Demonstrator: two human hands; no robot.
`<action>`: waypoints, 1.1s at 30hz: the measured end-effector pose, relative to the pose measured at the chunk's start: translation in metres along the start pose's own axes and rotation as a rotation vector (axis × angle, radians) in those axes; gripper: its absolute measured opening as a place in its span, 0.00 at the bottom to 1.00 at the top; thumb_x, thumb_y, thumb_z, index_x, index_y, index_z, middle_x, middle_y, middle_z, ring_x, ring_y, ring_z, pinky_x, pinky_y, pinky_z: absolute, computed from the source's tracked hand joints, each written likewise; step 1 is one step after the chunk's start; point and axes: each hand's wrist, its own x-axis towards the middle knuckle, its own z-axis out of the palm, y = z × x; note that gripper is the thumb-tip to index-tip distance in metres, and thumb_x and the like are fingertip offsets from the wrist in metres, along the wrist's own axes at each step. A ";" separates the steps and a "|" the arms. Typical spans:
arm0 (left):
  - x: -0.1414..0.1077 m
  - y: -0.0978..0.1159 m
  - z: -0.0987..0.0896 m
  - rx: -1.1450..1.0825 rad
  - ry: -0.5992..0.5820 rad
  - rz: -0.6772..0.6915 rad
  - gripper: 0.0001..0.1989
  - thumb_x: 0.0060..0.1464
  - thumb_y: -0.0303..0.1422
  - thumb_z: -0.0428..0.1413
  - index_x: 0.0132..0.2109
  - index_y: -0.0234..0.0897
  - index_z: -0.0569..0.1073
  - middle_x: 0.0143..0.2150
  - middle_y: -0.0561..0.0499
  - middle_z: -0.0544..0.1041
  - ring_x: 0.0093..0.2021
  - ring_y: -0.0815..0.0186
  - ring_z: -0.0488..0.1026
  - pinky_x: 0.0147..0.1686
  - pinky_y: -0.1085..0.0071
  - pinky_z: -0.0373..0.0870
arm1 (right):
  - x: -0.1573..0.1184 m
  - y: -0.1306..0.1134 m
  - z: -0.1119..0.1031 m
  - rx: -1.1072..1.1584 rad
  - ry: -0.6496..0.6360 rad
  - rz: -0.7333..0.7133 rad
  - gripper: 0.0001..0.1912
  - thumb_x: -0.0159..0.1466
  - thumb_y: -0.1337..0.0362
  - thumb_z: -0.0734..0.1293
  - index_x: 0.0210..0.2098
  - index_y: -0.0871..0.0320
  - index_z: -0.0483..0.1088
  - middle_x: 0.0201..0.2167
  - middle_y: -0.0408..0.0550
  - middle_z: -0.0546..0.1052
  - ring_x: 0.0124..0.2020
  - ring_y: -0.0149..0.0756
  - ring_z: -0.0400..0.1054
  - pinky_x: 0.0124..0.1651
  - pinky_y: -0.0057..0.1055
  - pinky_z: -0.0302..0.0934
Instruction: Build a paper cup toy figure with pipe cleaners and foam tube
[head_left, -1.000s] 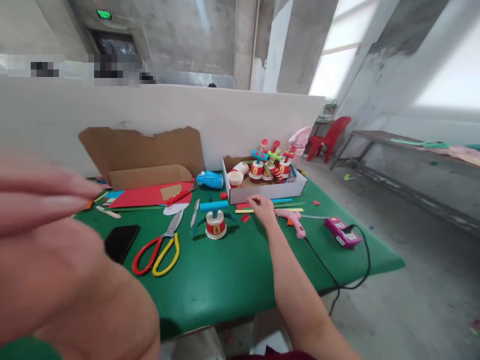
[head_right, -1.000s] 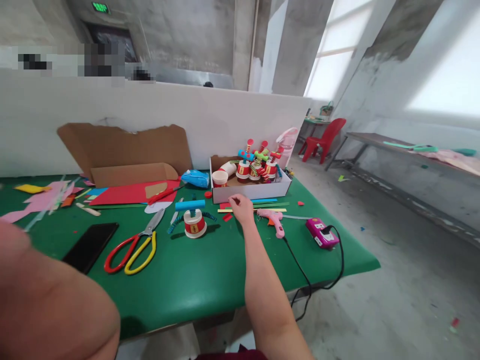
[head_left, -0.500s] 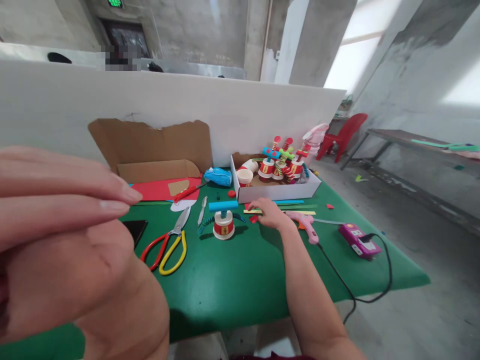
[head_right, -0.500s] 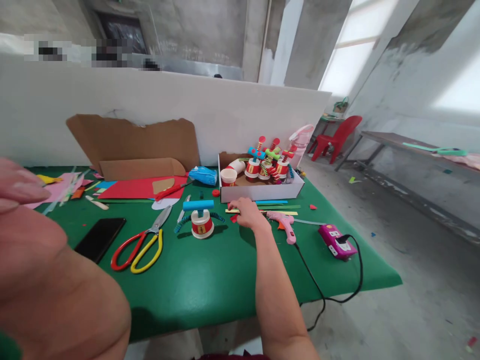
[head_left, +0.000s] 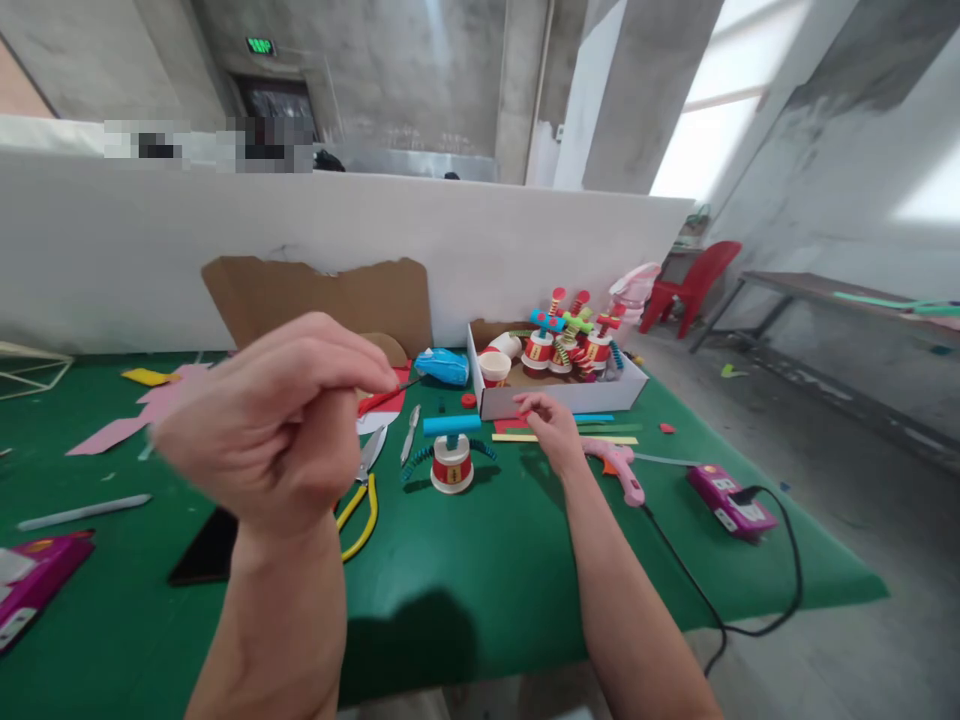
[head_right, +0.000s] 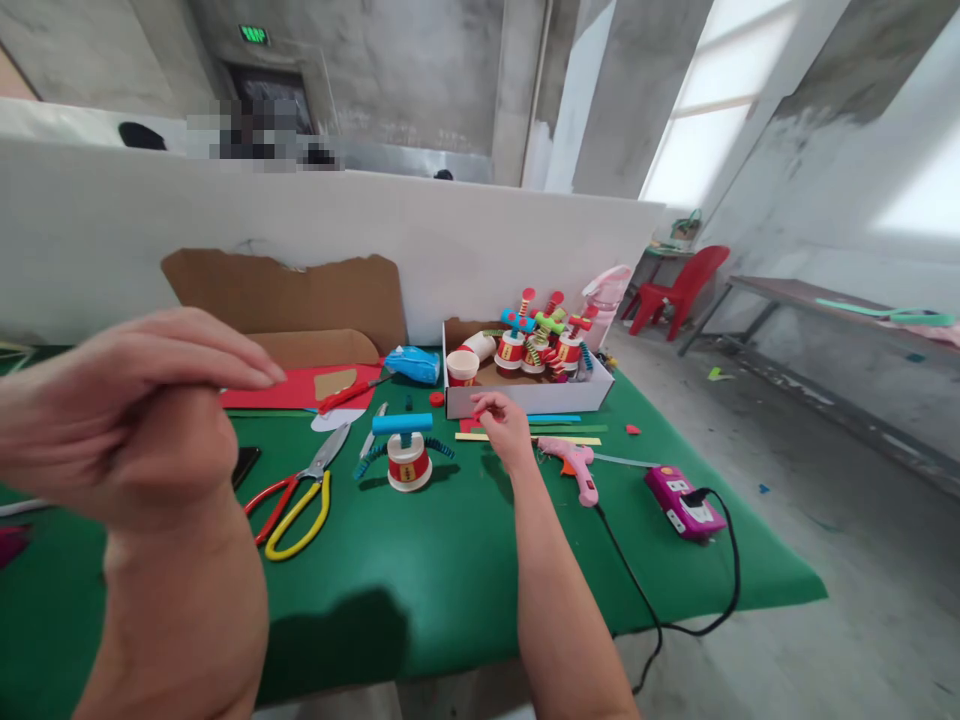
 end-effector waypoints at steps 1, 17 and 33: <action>-0.001 -0.002 0.009 -0.012 0.029 -0.013 0.14 0.53 0.21 0.48 0.24 0.38 0.71 0.22 0.55 0.70 0.26 0.71 0.69 0.25 0.72 0.64 | -0.001 -0.004 0.001 0.146 0.030 0.026 0.02 0.50 0.68 0.64 0.23 0.56 0.67 0.34 0.45 0.77 0.38 0.36 0.69 0.43 0.34 0.62; -0.023 -0.060 0.064 -0.023 -0.712 -0.457 0.10 0.56 0.31 0.49 0.41 0.38 0.75 0.36 0.50 0.78 0.30 0.68 0.70 0.29 0.73 0.65 | -0.016 -0.024 0.027 0.575 0.104 0.099 0.18 0.47 0.61 0.77 0.36 0.54 0.71 0.28 0.40 0.74 0.31 0.29 0.69 0.36 0.27 0.66; -0.036 -0.061 0.086 0.028 -0.916 -0.417 0.08 0.55 0.33 0.50 0.30 0.36 0.71 0.26 0.53 0.74 0.26 0.68 0.67 0.26 0.73 0.60 | -0.023 -0.030 0.034 0.521 -0.023 0.109 0.15 0.49 0.56 0.76 0.33 0.54 0.74 0.29 0.42 0.76 0.30 0.31 0.69 0.38 0.30 0.65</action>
